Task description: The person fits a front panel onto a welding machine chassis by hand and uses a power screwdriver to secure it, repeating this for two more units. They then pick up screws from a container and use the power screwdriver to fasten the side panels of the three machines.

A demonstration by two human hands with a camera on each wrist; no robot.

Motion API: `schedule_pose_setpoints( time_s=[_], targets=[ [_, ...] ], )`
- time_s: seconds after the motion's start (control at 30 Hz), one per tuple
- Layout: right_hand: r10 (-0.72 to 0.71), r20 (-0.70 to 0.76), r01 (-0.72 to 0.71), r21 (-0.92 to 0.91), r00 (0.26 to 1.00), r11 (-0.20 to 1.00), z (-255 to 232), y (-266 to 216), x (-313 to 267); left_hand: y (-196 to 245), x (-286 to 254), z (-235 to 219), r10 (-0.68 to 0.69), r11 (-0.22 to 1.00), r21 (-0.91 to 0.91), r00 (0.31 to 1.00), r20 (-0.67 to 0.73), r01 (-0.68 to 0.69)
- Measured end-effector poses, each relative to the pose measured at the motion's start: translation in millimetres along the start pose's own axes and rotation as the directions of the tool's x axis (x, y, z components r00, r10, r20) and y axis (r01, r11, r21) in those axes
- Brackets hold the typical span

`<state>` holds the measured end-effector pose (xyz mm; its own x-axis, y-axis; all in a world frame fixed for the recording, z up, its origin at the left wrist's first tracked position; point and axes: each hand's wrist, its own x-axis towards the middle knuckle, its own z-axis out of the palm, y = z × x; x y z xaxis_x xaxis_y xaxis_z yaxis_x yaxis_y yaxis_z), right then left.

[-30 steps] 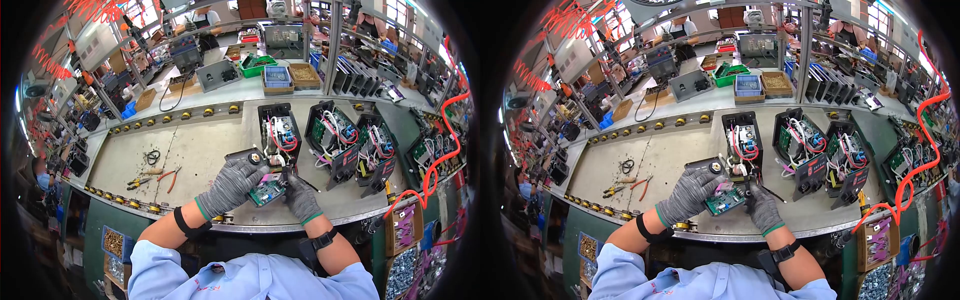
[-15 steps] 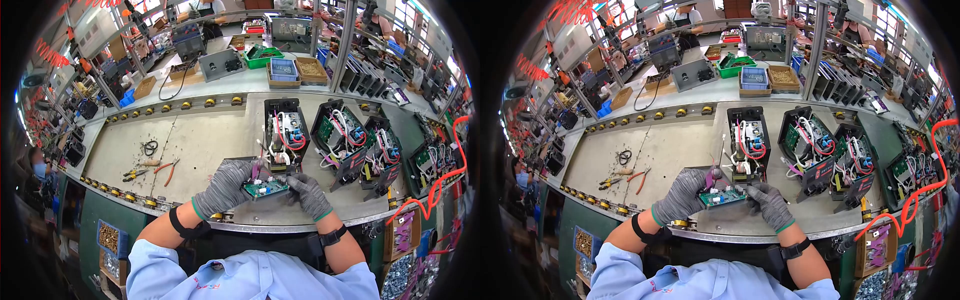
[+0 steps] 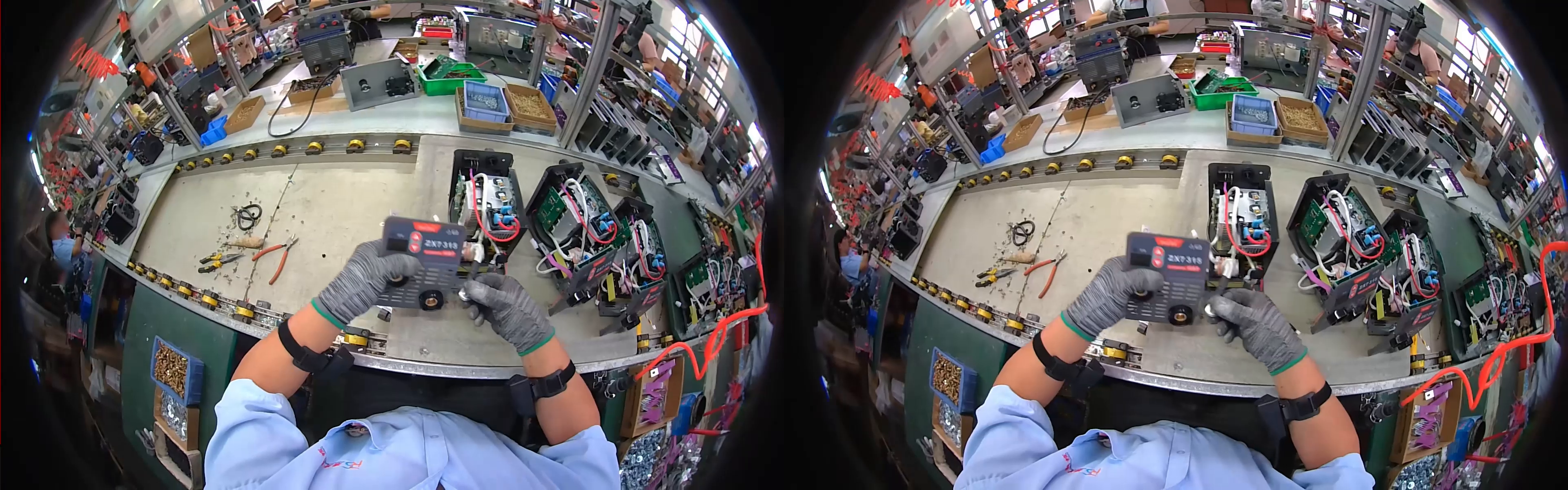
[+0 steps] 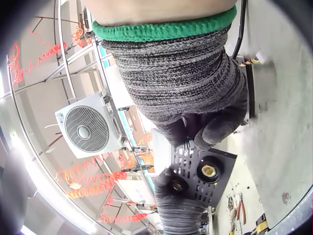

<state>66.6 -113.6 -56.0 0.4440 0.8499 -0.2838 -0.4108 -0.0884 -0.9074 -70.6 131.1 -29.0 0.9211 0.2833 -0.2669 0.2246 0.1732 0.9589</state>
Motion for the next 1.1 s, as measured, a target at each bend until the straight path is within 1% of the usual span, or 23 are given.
schedule_pose_setpoints(
  time_s=[0.07, 0.1, 0.23, 0.3, 0.33, 0.4, 0.43, 0.5, 0.53, 0.6, 0.63, 0.7, 0.73, 0.8, 0.83, 0.9, 0.93, 0.97, 1.0, 1.03, 1.07, 1.1],
  targets=[
    [0.04, -0.015, -0.042, -0.149, 0.999, 0.988, 8.7, -3.0, -0.5, 4.1, -0.6, -5.4, -0.097, 0.978, -0.185, 0.995, 0.014, 0.098],
    [0.037, -0.006, -0.038, -0.195, 0.999, 0.98, 11.7, -2.6, -1.2, 6.9, -2.3, -3.3, -0.087, 0.977, -0.193, 0.996, -0.004, 0.085],
    [-0.001, 0.011, 0.003, -0.156, 1.0, 0.988, 7.3, 8.2, -4.0, 19.0, -8.4, 2.3, -0.087, 0.969, -0.231, 0.996, 0.033, 0.092],
    [-0.013, 0.037, 0.016, -0.075, 0.999, 0.997, 1.8, 16.0, -4.1, 12.7, -1.8, 0.9, -0.16, 0.937, -0.303, 0.984, 0.073, 0.175],
    [-0.012, 0.037, 0.015, -0.073, 0.999, 0.997, 1.8, 17.4, -4.7, 9.5, 0.4, 2.5, -0.162, 0.937, -0.302, 0.984, 0.073, 0.177],
    [-0.022, 0.043, 0.025, -0.073, 0.999, 0.997, 2.6, 20.7, -5.2, 0.0, 3.8, 8.3, -0.174, 0.874, -0.441, 0.978, 0.111, 0.205],
    [-0.017, 0.045, 0.02, -0.075, 0.999, 0.997, 4.9, 26.2, -2.8, -4.7, 4.4, 12.2, -0.165, 0.863, -0.461, 0.978, 0.128, 0.206],
    [-0.065, -0.009, 0.066, 0.166, 0.998, 0.984, 9.6, 41.6, 4.4, -9.3, 4.0, 19.5, -0.174, 0.832, -0.509, 0.975, 0.136, 0.219],
    [-0.055, 0.0, 0.055, 0.163, 0.998, 0.985, 10.0, 45.9, 5.8, -11.3, 2.4, 21.8, -0.18, 0.802, -0.55, 0.973, 0.147, 0.232],
    [-0.054, 0.025, 0.04, 0.393, 0.998, 0.919, 11.1, 52.2, 7.9, -14.9, 1.6, 23.0, -0.208, 0.794, -0.558, 0.97, 0.123, 0.241],
    [-0.047, 0.036, 0.029, 0.392, 0.998, 0.92, 12.4, 52.5, 7.2, -18.6, 2.3, 22.5, -0.219, 0.797, -0.552, 0.969, 0.114, 0.245],
    [-0.017, 0.061, -0.014, 0.482, 0.998, 0.876, 12.6, 50.4, 3.4, -23.8, 3.6, 21.1, -0.25, 0.797, -0.539, 0.961, 0.117, 0.272],
    [-0.02, 0.063, -0.013, 0.486, 0.998, 0.874, 8.7, 55.6, 5.2, -23.3, 2.7, 21.9, -0.251, 0.799, -0.536, 0.961, 0.114, 0.272],
    [-0.05, 0.032, 0.036, 0.346, 0.998, 0.938, 2.6, 66.9, 9.9, -18.6, 0.3, 25.6, -0.231, 0.824, -0.516, 0.97, 0.07, 0.234],
    [-0.054, 0.027, 0.041, 0.349, 0.998, 0.936, 3.5, 66.8, 7.6, -17.1, 0.3, 27.1, -0.232, 0.826, -0.511, 0.97, 0.074, 0.237],
    [-0.151, -0.008, 0.146, 0.32, 0.988, 0.936, 10.1, 63.1, 1.8, -15.9, 0.0, 29.6, -0.199, 0.803, -0.549, 0.972, 0.121, 0.233],
    [-0.15, -0.009, 0.145, 0.32, 0.989, 0.936, 10.4, 64.2, 1.4, -17.9, 1.5, 31.6, -0.2, 0.802, -0.549, 0.972, 0.121, 0.234],
    [-0.089, 0.021, 0.066, 0.507, 0.996, 0.859, 10.2, 65.8, 2.1, -21.0, 4.9, 34.0, -0.189, 0.794, -0.564, 0.974, 0.129, 0.228],
    [-0.034, 0.063, -0.017, 0.671, 0.997, 0.742, 10.2, 68.7, 2.8, -23.4, 6.0, 35.6, -0.178, 0.785, -0.578, 0.975, 0.136, 0.224],
    [-0.031, 0.061, -0.018, 0.672, 0.998, 0.74, 9.4, 80.1, 4.3, -24.3, 3.9, 36.2, -0.182, 0.783, -0.578, 0.974, 0.137, 0.228],
    [-0.108, 0.065, 0.043, 0.63, 0.992, 0.775, 5.9, 96.5, 6.4, -24.5, 2.9, 38.2, -0.19, 0.788, -0.574, 0.975, 0.118, 0.223],
    [-0.183, 0.071, 0.108, 0.586, 0.981, 0.803, 6.4, 101.8, 5.7, -25.0, 2.4, 40.3, -0.197, 0.793, -0.568, 0.975, 0.1, 0.218]
  ],
)
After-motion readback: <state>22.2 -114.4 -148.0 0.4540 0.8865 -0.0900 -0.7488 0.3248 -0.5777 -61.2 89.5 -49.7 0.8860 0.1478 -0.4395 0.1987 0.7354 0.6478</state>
